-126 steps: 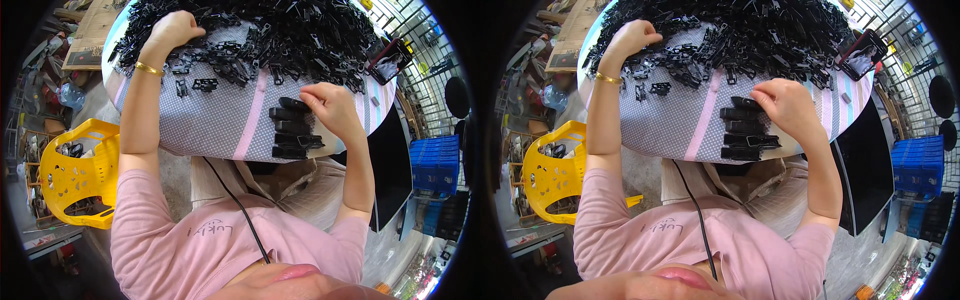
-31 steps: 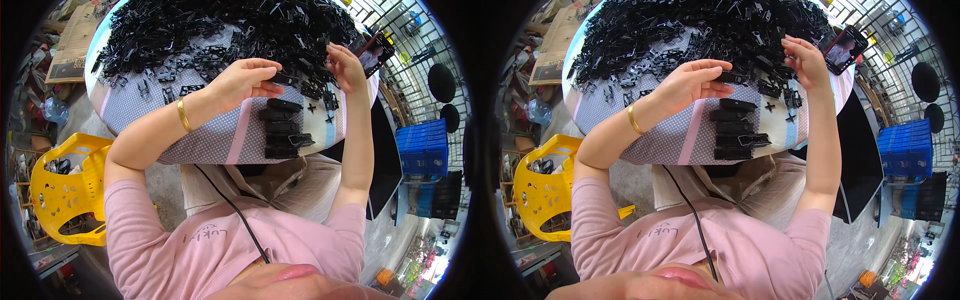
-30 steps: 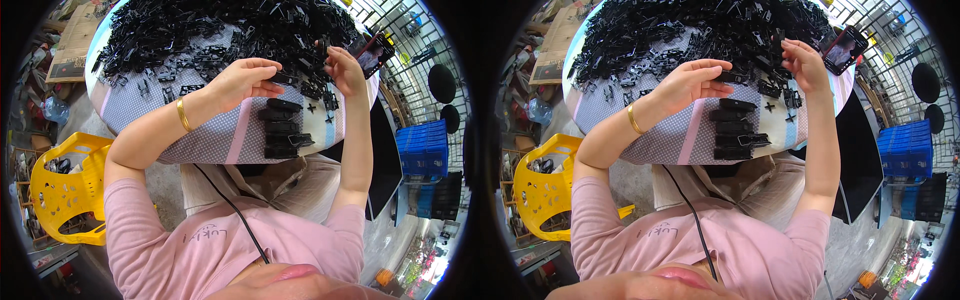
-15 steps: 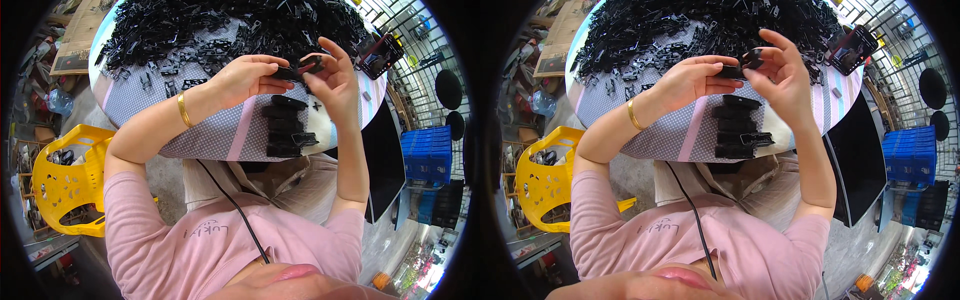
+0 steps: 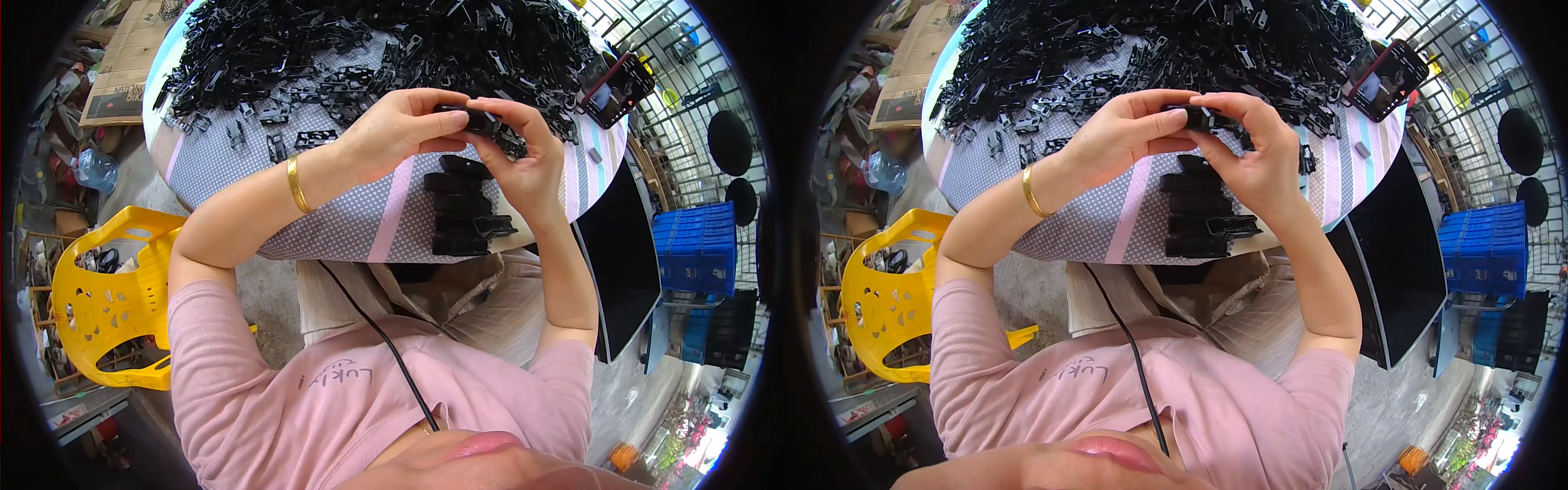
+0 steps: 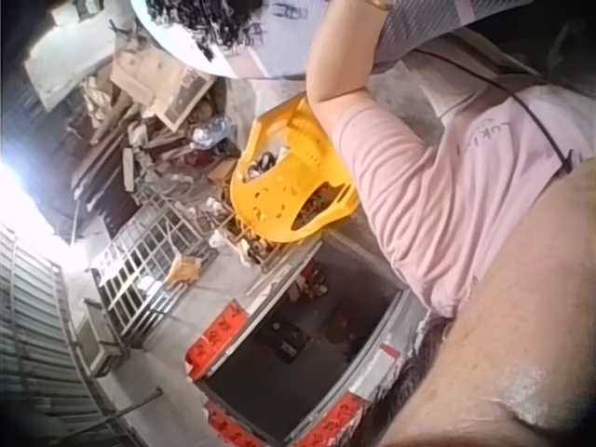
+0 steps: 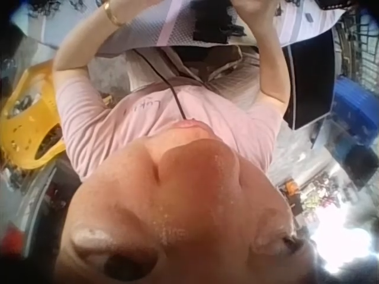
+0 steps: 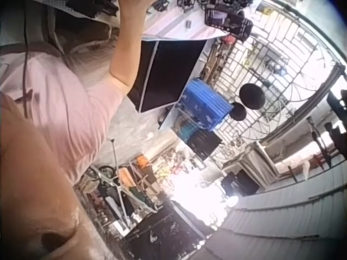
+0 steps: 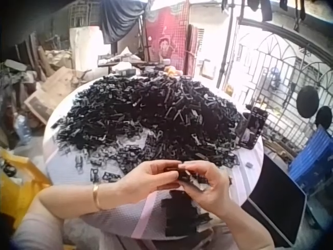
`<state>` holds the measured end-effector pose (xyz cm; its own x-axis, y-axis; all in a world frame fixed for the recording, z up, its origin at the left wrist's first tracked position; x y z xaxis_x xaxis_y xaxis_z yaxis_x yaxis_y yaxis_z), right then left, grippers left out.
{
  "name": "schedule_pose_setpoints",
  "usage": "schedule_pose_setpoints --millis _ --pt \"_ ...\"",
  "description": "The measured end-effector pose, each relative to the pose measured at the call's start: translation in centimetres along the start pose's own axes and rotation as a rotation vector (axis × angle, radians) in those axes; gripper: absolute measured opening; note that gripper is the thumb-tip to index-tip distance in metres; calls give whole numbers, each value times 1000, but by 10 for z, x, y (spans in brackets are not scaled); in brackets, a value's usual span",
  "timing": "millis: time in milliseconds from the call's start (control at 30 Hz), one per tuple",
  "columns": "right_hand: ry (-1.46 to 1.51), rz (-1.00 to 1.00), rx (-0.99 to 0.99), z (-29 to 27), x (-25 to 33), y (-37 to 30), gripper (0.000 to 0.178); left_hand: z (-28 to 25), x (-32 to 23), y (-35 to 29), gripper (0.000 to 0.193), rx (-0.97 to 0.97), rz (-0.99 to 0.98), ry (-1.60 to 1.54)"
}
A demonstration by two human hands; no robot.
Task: Assembling small black plastic parts and cables at a manufacturing workstation.
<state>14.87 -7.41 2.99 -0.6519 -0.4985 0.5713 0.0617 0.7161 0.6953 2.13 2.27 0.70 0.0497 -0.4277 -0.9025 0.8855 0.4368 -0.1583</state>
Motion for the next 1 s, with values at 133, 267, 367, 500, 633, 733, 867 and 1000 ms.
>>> schedule_pose_setpoints --millis 133,267,367,500,633,733,867,1000 --pt "41 -181 -53 3 -9 0 32 -1 -4 -1 34 -16 11 80" --pt "19 -59 45 -2 -3 1 37 -2 -8 -3 37 -21 107 111" --pt "440 254 75 -2 -7 -3 47 -1 -12 -3 38 -38 143 157" --pt "448 545 124 -3 -9 -6 38 1 -16 -7 39 -20 213 353" --pt "507 444 74 -4 -13 -6 33 3 -21 -9 38 -12 245 488" --pt "414 431 140 -8 -19 -2 29 2 -12 -2 32 -51 257 309" --pt "234 432 94 -39 -40 8 32 3 -2 4 26 -3 207 664" --pt "-36 295 92 -32 -40 17 25 10 0 -1 26 202 273 851"
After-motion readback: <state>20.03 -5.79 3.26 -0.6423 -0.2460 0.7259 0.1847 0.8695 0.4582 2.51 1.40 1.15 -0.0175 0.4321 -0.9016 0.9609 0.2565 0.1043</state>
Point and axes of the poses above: each hand's wrist, its own y-axis towards the middle knuckle, its own z-axis out of the palm, x = y × z, the point moved 3 cm from there along y, towards the middle knuckle, and after that the axes turned 8 degrees about -z, right-handed, at the moved point
